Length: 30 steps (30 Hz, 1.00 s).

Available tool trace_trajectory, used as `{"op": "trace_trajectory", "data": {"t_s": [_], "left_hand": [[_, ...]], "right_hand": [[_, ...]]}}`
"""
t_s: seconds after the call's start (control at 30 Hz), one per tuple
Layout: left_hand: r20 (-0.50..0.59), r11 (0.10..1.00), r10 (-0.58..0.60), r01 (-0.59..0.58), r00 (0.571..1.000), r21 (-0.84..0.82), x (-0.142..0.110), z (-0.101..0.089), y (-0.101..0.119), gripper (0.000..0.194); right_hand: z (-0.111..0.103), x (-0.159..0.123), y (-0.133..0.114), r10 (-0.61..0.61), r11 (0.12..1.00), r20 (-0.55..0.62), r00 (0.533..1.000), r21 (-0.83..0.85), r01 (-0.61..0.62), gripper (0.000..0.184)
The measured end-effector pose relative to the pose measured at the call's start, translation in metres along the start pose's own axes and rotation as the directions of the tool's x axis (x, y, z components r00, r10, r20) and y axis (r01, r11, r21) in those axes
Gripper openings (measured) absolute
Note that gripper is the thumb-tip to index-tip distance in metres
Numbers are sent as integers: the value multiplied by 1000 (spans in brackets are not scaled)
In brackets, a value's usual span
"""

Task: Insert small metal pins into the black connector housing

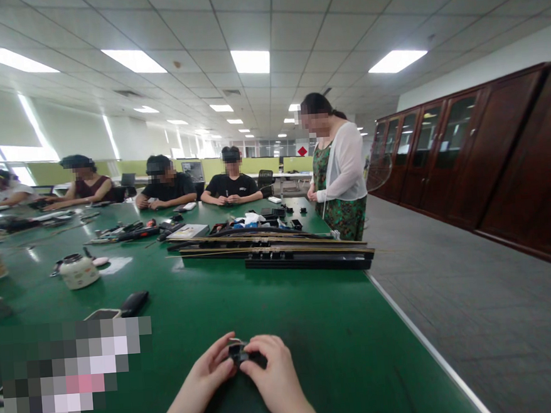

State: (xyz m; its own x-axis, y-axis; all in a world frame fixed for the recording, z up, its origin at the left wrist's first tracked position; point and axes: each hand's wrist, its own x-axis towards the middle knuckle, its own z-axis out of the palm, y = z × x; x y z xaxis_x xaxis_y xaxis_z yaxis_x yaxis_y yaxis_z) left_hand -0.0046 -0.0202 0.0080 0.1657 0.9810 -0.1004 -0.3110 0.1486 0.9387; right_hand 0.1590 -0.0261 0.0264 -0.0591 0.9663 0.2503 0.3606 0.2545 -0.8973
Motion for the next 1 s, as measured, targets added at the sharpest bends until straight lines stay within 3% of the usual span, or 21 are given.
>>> {"op": "trace_trajectory", "data": {"t_s": [0.33, 0.57, 0.73, 1.0], "left_hand": [[14, 997, 14, -15, 1000, 72, 2, 1, -5, 73], [-32, 979, 43, -35, 999, 200, 2, 3, -9, 55], [-117, 824, 189, -93, 975, 560, 0, -2, -10, 34], [-28, 589, 185, -88, 982, 803, -2, -7, -10, 43]], "right_hand": [[-1, -1, -1, -22, 992, 82, 996, -124, 32, 17], [-2, -3, 4, 22, 997, 138, 990, -70, -13, 22], [-1, -3, 5, 51, 993, 131, 990, -113, -36, 28], [3, -1, 8, 120, 981, 138, 983, -169, -96, 35]]}}
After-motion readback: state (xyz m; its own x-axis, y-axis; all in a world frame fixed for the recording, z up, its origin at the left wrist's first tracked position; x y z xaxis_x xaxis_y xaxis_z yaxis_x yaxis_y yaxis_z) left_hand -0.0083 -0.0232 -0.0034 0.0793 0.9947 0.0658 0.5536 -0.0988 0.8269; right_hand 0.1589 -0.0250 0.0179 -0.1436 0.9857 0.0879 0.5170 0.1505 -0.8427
